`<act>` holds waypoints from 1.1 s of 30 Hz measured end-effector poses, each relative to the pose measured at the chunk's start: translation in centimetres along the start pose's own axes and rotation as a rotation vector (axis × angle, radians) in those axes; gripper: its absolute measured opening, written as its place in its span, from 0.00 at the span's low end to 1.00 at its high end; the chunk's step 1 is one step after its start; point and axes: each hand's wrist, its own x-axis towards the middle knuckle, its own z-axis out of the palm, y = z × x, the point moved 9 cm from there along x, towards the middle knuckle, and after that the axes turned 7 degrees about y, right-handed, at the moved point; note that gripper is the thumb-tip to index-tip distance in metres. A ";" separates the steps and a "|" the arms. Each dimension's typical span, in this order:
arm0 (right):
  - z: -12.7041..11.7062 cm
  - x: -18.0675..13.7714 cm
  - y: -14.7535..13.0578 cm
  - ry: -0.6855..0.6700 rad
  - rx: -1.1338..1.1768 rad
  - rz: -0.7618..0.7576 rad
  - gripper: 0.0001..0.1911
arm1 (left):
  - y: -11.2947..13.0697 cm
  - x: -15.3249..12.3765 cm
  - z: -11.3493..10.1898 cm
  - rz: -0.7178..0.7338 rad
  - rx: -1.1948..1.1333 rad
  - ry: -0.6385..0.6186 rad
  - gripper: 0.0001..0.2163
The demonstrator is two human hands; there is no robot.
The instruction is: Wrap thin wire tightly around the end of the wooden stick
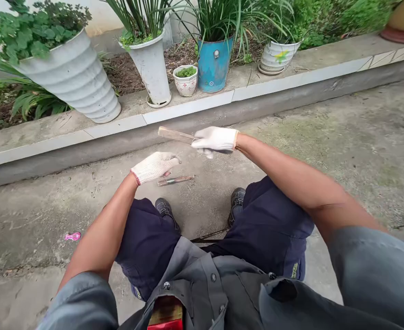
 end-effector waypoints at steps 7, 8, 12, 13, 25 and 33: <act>-0.2 2.9 4.1 0.090 -0.775 0.170 0.14 | -1.6 3.3 -1.5 -0.034 0.212 0.078 0.17; 0.7 2.7 4.8 0.017 -0.799 0.173 0.13 | -1.8 3.8 -1.5 -0.031 0.210 0.090 0.17; 5.1 0.2 5.8 -0.410 -0.610 0.076 0.16 | -2.5 5.7 -0.4 -0.001 0.121 0.082 0.17; 5.3 -0.4 5.5 -0.460 -0.541 0.061 0.18 | -2.7 6.1 0.1 -0.008 0.084 0.073 0.16; -3.2 6.0 4.9 0.295 -0.790 0.277 0.06 | -0.6 7.0 2.8 0.066 0.076 0.028 0.17; 3.7 1.8 7.1 -0.385 -0.498 0.239 0.17 | -1.1 8.1 2.1 0.084 0.111 0.028 0.14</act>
